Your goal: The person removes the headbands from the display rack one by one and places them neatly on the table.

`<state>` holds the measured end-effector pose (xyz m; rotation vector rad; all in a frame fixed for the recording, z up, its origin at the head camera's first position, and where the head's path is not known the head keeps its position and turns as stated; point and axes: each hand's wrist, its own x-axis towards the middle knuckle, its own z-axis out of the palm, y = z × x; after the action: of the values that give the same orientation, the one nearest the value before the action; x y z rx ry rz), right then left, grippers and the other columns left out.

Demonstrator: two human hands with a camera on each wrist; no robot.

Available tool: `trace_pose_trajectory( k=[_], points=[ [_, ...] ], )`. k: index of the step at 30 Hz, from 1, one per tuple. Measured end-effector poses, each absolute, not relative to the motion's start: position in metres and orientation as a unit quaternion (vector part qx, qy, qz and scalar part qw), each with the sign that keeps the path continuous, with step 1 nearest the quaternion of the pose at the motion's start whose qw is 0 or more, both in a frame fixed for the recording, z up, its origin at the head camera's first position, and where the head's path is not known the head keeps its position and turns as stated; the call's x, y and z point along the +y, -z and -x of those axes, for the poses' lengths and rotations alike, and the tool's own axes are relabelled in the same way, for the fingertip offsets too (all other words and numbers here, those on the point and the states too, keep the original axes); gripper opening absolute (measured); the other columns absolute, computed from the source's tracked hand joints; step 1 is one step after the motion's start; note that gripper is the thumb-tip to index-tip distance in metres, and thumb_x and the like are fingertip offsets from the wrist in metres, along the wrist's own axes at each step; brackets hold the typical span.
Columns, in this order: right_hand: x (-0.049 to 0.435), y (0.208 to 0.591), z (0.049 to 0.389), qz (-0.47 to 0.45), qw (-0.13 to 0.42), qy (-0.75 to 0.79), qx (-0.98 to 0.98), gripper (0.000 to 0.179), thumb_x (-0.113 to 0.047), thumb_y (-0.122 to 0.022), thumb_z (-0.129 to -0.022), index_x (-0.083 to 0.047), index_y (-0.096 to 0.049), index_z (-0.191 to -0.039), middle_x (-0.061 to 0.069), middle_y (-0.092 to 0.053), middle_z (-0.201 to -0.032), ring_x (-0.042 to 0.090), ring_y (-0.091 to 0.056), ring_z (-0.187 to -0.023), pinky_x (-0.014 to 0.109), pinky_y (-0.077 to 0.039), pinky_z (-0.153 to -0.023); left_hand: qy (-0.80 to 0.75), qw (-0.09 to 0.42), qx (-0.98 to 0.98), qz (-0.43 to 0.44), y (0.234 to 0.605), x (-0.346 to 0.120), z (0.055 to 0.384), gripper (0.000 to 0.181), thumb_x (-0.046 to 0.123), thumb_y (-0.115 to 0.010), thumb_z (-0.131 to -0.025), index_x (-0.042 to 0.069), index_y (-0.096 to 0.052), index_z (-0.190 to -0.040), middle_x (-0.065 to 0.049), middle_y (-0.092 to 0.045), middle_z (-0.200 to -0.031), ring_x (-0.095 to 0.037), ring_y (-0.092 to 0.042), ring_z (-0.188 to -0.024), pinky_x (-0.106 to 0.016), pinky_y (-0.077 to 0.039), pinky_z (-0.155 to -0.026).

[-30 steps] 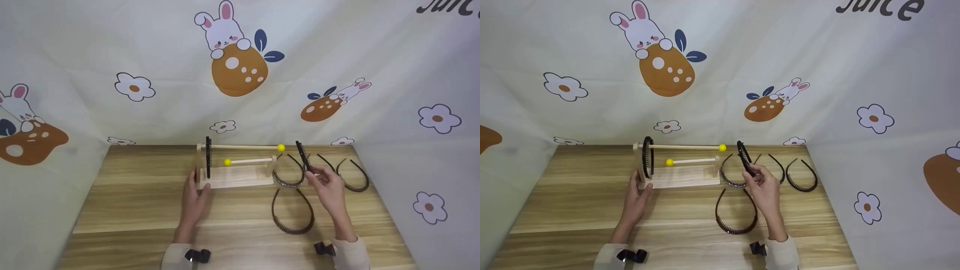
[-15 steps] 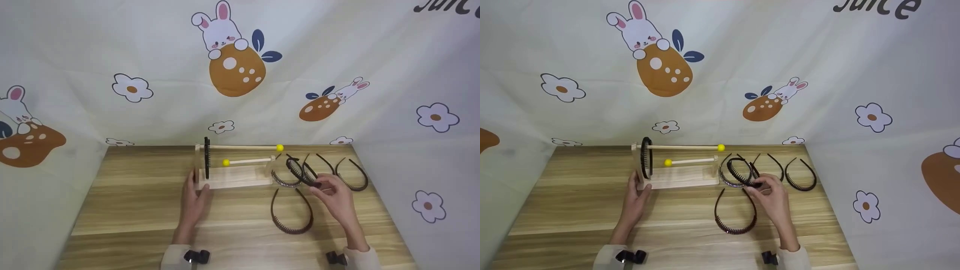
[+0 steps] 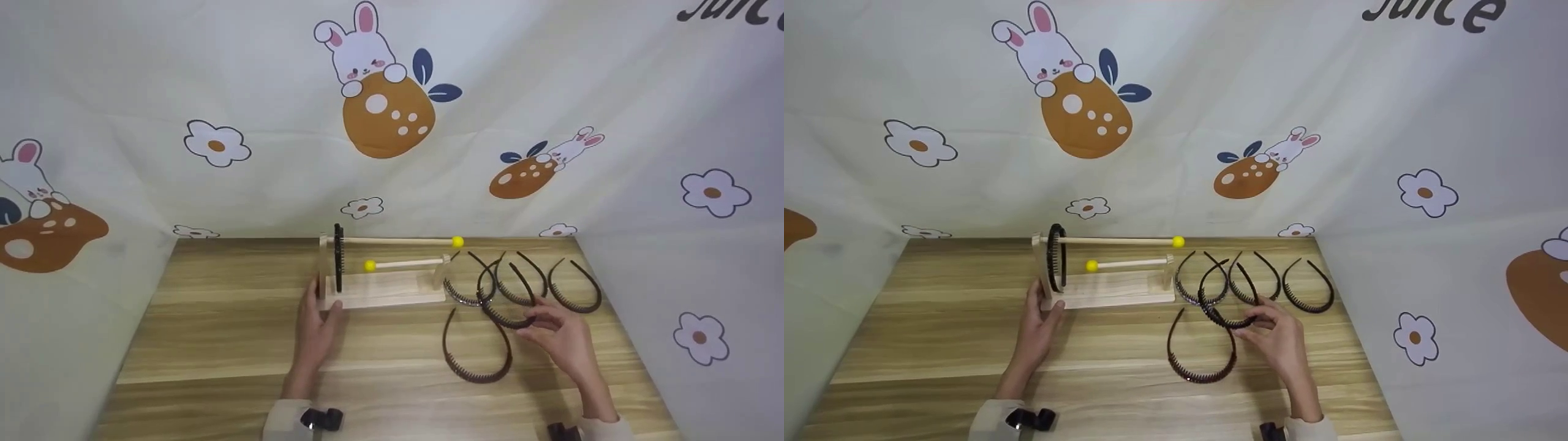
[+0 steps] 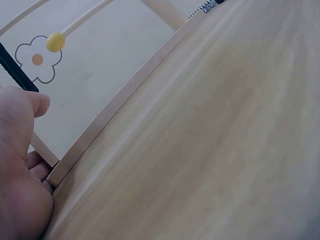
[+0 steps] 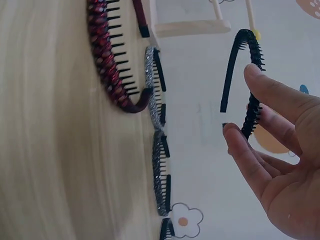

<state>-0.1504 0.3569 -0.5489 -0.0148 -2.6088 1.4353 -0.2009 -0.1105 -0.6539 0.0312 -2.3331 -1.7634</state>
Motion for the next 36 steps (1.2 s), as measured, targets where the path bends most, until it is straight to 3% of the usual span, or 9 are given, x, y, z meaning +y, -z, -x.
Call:
trace_pose_trajectory(
  k=[9,11,16,20,24,30,36],
  points=[
    [0.375,0.557,0.144,-0.023,0.088,-0.392,-0.915,0.039,-0.003,-0.101,-0.073,-0.008,-0.084,-0.108,0.022,-0.067,-0.150,0.035,-0.081,-0.106,0.043,-0.065,-0.099,0.604,0.112,-0.789,-0.011,0.655,-0.109,0.201,0.079,0.026,-0.066,-0.112,0.006,-0.023,-0.176,-0.025,-0.026,-0.179,-0.052,-0.031,-0.161,-0.076,-0.023,-0.130],
    [0.380,0.559,0.142,-0.025,0.088,-0.369,-0.925,0.040,-0.005,-0.102,-0.072,-0.012,-0.085,-0.107,0.017,-0.075,-0.140,0.032,-0.079,-0.110,0.040,-0.064,-0.101,0.603,0.109,-0.790,-0.014,0.654,-0.109,0.200,0.079,0.027,-0.066,-0.112,0.006,-0.023,-0.176,-0.026,-0.026,-0.179,-0.052,-0.031,-0.161,-0.076,-0.023,-0.130],
    [0.391,0.562,0.136,-0.023,0.082,-0.347,-0.934,0.041,-0.009,-0.104,-0.072,-0.015,-0.085,-0.108,0.003,-0.084,-0.115,0.033,-0.073,-0.121,0.012,-0.046,-0.106,0.601,0.108,-0.792,-0.016,0.652,-0.109,0.199,0.080,0.027,-0.066,-0.112,0.001,-0.024,-0.174,-0.030,-0.027,-0.177,-0.054,-0.031,-0.160,-0.074,-0.024,-0.130],
    [0.401,0.566,0.132,-0.027,0.088,-0.348,-0.933,0.041,-0.007,-0.104,-0.071,-0.012,-0.084,-0.107,0.008,-0.084,-0.118,0.042,-0.071,-0.127,-0.001,-0.031,-0.106,0.600,0.104,-0.793,-0.019,0.651,-0.109,0.200,0.079,0.026,-0.066,-0.112,0.002,-0.023,-0.175,-0.029,-0.025,-0.178,-0.052,-0.029,-0.162,-0.072,-0.022,-0.132],
    [0.412,0.571,0.127,-0.027,0.093,-0.339,-0.936,0.041,-0.008,-0.104,-0.071,-0.014,-0.084,-0.106,0.014,-0.081,-0.126,0.043,-0.070,-0.128,-0.003,-0.028,-0.105,0.598,0.098,-0.795,-0.023,0.651,-0.110,0.200,0.078,0.027,-0.065,-0.113,0.002,-0.023,-0.175,-0.028,-0.025,-0.178,-0.052,-0.030,-0.161,-0.072,-0.023,-0.132],
    [0.426,0.578,0.121,-0.030,0.102,-0.327,-0.939,0.042,-0.006,-0.105,-0.067,-0.015,-0.085,-0.103,0.015,-0.077,-0.136,0.029,-0.071,-0.126,-0.002,-0.029,-0.106,0.599,0.090,-0.795,-0.025,0.652,-0.110,0.200,0.078,0.029,-0.064,-0.114,0.006,-0.022,-0.176,-0.027,-0.025,-0.179,-0.051,-0.030,-0.162,-0.072,-0.023,-0.132],
    [0.435,0.581,0.116,-0.012,0.066,-0.330,-0.942,0.044,-0.009,-0.105,-0.066,-0.015,-0.084,-0.104,0.018,-0.075,-0.139,0.040,-0.069,-0.130,-0.001,-0.028,-0.107,0.602,0.092,-0.793,-0.019,0.652,-0.110,0.200,0.079,0.030,-0.065,-0.114,0.010,-0.022,-0.177,-0.025,-0.024,-0.180,-0.051,-0.030,-0.162,-0.073,-0.024,-0.131]
  ],
)
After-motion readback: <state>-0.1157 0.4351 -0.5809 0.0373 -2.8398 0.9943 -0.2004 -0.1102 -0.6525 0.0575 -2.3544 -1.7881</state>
